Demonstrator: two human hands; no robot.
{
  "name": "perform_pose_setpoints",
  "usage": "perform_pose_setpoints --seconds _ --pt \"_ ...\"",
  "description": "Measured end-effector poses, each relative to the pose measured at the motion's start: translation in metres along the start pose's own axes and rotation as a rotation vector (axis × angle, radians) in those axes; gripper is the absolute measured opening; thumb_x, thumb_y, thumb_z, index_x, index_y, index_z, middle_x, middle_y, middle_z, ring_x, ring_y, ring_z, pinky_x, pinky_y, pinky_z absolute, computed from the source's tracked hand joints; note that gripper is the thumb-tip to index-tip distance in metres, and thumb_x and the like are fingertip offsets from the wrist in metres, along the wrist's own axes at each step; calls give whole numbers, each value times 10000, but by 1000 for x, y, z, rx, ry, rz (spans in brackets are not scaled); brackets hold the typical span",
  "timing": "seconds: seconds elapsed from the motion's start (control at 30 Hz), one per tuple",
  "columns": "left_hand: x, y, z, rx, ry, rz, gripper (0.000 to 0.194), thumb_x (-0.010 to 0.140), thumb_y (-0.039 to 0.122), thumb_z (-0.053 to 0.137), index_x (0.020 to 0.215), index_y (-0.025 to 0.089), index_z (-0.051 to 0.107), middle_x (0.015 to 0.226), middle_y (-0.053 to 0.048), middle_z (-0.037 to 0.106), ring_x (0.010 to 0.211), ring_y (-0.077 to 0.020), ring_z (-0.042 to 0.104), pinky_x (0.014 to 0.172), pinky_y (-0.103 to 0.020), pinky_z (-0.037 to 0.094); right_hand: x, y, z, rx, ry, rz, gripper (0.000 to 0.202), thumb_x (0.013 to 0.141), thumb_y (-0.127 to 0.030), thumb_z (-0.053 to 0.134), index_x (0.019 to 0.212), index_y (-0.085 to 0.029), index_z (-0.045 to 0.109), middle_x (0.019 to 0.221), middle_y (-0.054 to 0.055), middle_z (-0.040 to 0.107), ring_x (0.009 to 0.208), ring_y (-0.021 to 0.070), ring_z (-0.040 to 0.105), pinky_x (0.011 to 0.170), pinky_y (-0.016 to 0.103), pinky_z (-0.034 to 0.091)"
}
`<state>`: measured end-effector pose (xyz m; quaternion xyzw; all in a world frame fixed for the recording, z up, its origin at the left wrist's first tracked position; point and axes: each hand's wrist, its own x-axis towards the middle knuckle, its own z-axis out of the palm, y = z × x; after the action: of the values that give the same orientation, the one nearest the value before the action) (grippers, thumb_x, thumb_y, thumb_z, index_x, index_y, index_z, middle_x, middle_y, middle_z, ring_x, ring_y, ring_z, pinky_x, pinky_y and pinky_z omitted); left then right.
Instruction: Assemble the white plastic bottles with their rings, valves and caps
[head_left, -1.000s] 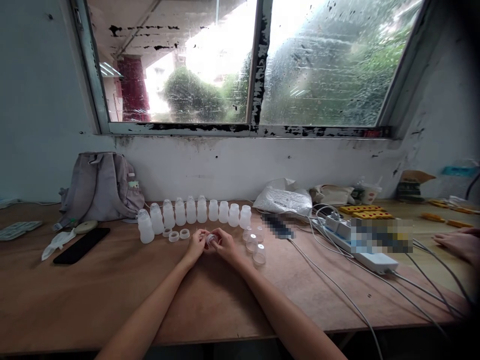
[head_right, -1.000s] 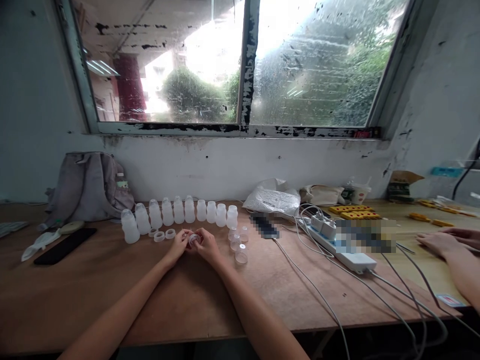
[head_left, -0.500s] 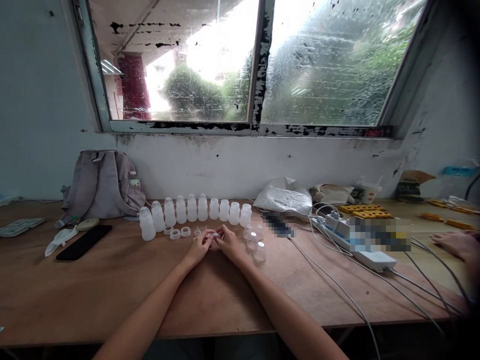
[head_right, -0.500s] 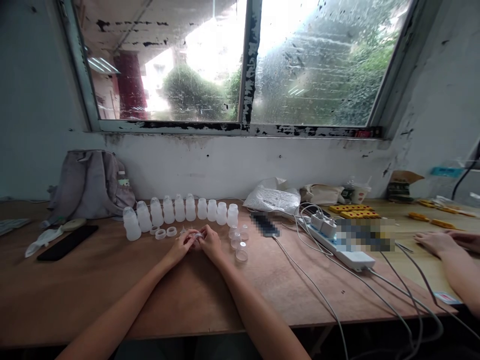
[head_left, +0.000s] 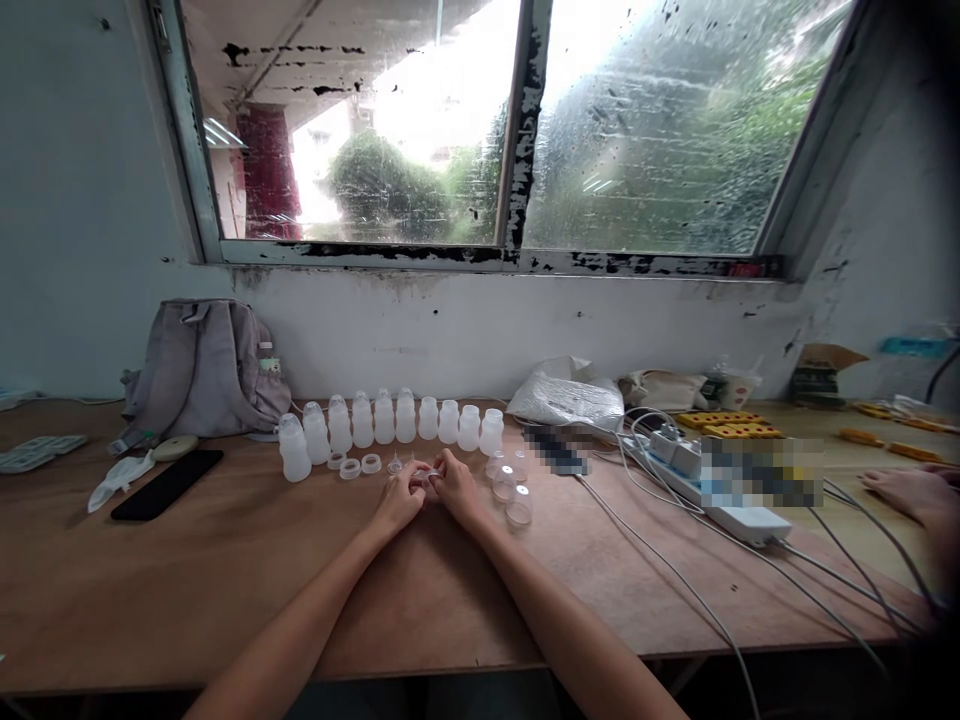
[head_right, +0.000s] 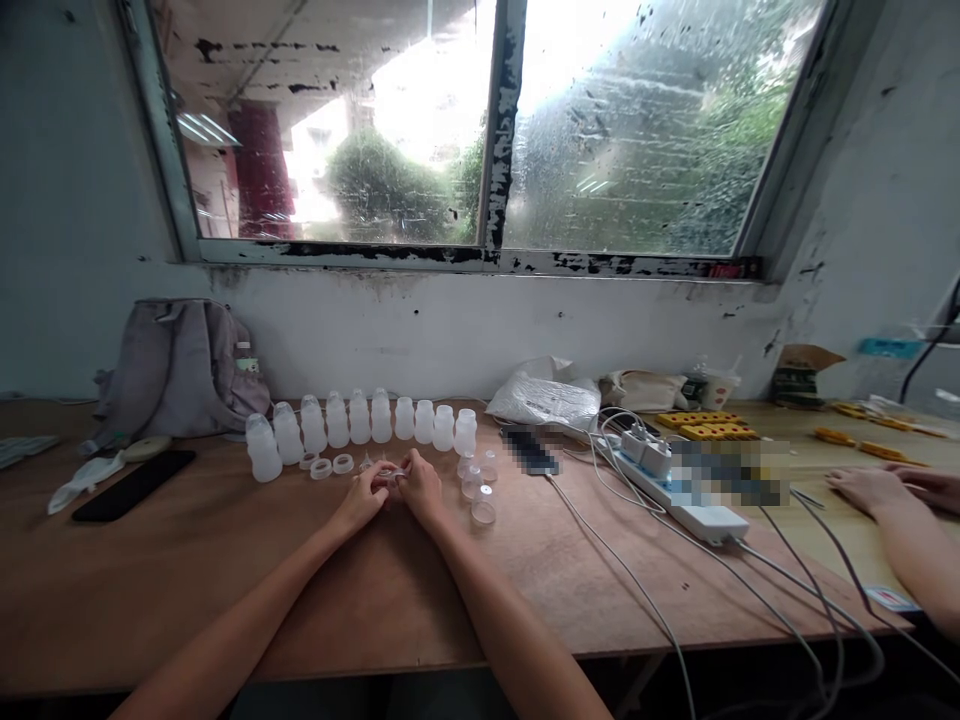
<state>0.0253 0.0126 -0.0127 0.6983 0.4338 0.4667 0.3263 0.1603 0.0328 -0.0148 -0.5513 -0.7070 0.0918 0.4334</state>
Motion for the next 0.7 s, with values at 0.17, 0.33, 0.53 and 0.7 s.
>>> perform_pose_setpoints --seconds 0.17,0.33,0.53,0.7 --pt "-1 1 2 -53 30 -44 290 676 105 454 920 198 580 642 12 647 406 -99 551 425 -198 418 1 3 -2 15 14 -33 128 635 -120 488 726 -207 507 648 -18 542 568 124 478 499 207 307" --pt "5 -2 0 -154 103 -102 319 761 321 490 1040 167 498 728 -42 652 451 -114 580 324 -157 344 2 1 -5 64 36 -98 163 657 -96 444 766 -198 509 732 10 582 637 138 520 589 234 394" --pt "9 -3 -2 -249 118 -126 375 687 422 582 905 117 584 665 -37 605 466 -107 546 316 -158 342 0 -5 -3 76 27 -150 161 695 -122 453 818 -196 523 786 25 600 691 147 544 637 252 428" --pt "11 -3 -11 -275 279 -105 349 711 468 536 806 136 588 645 -14 563 491 -91 510 369 -159 368 3 -3 2 36 6 -142 183 758 -214 471 933 -189 520 818 38 601 718 152 561 656 249 427"
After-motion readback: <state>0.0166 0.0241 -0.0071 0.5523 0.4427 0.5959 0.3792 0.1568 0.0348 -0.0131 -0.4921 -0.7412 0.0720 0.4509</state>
